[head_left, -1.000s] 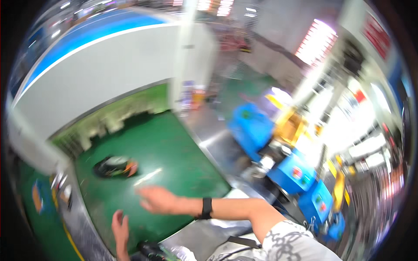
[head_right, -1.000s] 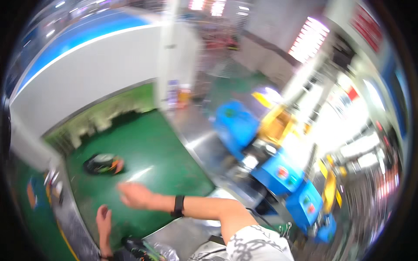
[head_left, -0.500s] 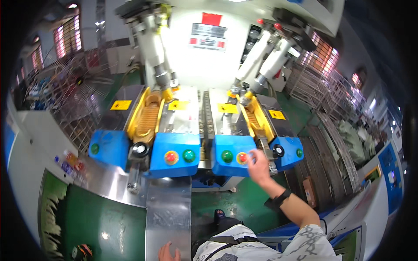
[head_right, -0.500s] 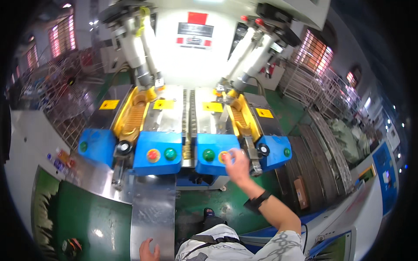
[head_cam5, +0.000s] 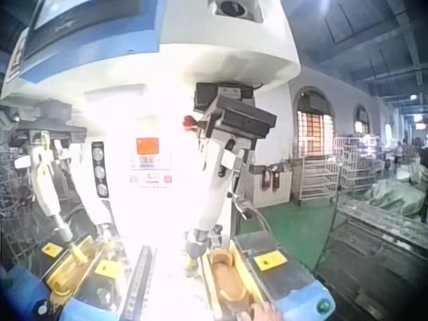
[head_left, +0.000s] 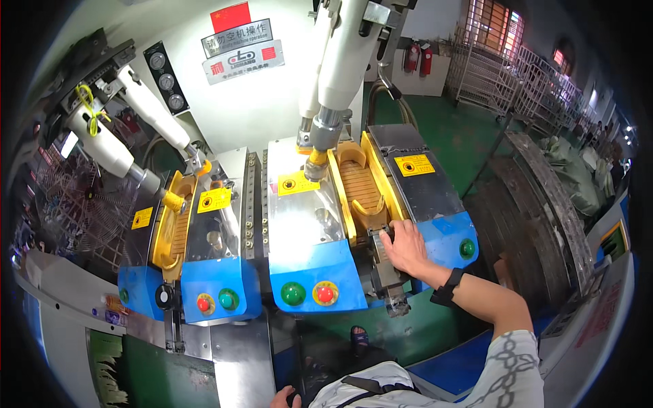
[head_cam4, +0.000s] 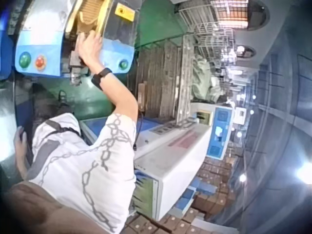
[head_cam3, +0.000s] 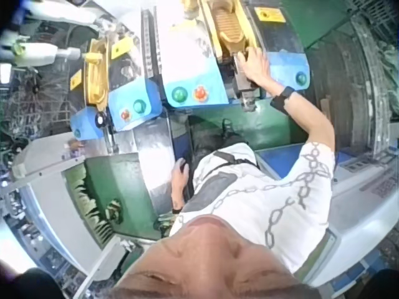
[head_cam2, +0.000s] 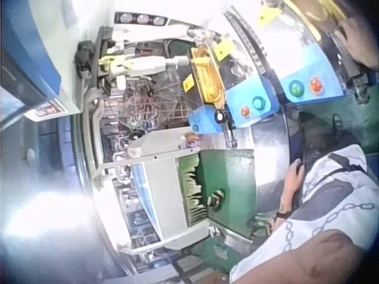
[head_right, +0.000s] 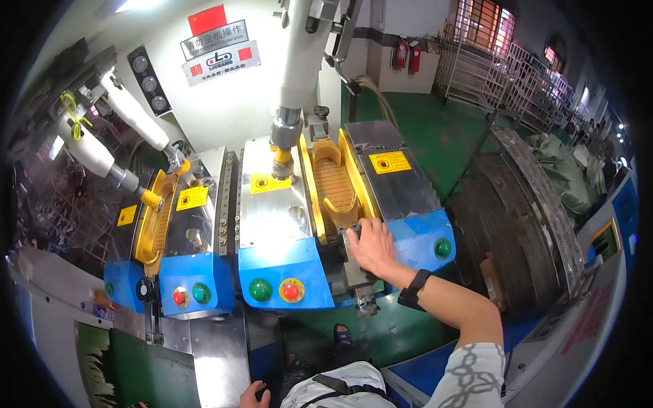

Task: Operating industrial machinery to process and assemble components of athletic shoes in a factory environment.

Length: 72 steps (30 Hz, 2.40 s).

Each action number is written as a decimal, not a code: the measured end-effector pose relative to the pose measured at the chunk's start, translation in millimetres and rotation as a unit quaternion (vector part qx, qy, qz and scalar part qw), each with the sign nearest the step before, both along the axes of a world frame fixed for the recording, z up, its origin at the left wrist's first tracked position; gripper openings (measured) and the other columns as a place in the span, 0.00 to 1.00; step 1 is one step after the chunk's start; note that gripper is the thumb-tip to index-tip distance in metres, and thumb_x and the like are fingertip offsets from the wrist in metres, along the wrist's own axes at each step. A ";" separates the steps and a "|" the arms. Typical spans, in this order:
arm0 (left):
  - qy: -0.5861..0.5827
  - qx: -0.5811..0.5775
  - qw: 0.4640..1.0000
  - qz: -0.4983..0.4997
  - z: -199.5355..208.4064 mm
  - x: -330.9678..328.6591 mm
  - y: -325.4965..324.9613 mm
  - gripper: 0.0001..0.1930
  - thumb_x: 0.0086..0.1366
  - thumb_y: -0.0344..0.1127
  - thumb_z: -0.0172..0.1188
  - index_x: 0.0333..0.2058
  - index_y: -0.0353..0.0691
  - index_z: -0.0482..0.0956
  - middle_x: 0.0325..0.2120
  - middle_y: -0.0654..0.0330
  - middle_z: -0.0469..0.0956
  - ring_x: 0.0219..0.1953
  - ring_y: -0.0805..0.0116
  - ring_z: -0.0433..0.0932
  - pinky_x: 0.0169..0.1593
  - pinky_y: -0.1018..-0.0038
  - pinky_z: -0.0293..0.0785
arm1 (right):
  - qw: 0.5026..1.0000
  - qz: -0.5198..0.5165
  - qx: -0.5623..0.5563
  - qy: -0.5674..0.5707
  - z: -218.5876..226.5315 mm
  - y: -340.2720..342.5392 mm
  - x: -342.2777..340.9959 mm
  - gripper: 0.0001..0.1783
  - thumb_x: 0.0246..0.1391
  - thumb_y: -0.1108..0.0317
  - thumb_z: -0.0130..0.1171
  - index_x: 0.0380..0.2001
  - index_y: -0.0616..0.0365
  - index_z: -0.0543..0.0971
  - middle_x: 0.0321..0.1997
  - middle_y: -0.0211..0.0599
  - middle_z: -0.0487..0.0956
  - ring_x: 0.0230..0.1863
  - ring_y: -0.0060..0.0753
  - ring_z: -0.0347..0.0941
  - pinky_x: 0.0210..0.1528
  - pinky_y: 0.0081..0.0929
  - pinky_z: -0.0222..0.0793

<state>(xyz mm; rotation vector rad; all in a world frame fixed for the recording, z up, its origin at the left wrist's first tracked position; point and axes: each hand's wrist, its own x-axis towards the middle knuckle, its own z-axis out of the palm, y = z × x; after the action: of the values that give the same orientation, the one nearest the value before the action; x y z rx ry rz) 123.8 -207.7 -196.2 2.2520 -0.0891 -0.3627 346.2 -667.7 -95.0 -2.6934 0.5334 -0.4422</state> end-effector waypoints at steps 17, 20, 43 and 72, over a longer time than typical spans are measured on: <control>0.126 0.025 0.992 0.009 0.0 11.4 3.5 0.20 0.64 0.34 0.55 0.52 0.30 0.71 0.38 0.45 0.81 0.41 0.55 0.81 0.45 0.66 0.75 | 0.683 0.714 -0.040 0.146 17.1 -3.3 19.1 0.21 0.43 0.61 0.58 0.43 0.55 0.72 0.39 0.42 0.71 0.39 0.46 0.70 0.39 0.41 0.70; 0.063 -0.025 0.997 0.035 -10.5 34.6 0.2 0.18 0.66 0.31 0.52 0.53 0.30 0.70 0.39 0.47 0.81 0.43 0.58 0.80 0.47 0.69 0.74 | 0.619 0.769 -0.069 0.144 29.4 -6.5 14.8 0.24 0.41 0.60 0.58 0.45 0.56 0.71 0.38 0.42 0.70 0.40 0.45 0.70 0.39 0.42 0.69; -0.020 -0.064 0.995 0.078 -11.3 64.8 -9.4 0.16 0.67 0.30 0.51 0.51 0.31 0.71 0.40 0.48 0.80 0.44 0.55 0.79 0.50 0.68 0.73 | 0.685 0.720 -0.005 0.113 33.1 -4.9 24.1 0.23 0.46 0.63 0.55 0.47 0.57 0.71 0.39 0.43 0.71 0.41 0.48 0.71 0.42 0.40 0.69; -0.033 0.041 0.967 0.249 16.4 -47.7 0.1 0.16 0.60 0.32 0.55 0.47 0.37 0.75 0.36 0.52 0.81 0.37 0.52 0.81 0.43 0.63 0.77 | 0.634 0.761 -0.014 0.139 22.0 62.6 -47.0 0.27 0.38 0.64 0.62 0.46 0.55 0.74 0.33 0.43 0.72 0.35 0.49 0.71 0.39 0.40 0.70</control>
<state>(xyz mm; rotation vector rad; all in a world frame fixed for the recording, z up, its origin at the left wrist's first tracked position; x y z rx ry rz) 76.1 -207.6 -179.9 2.2714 0.4593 -0.0199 299.2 -605.0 -73.0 -2.1656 -1.6336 0.4680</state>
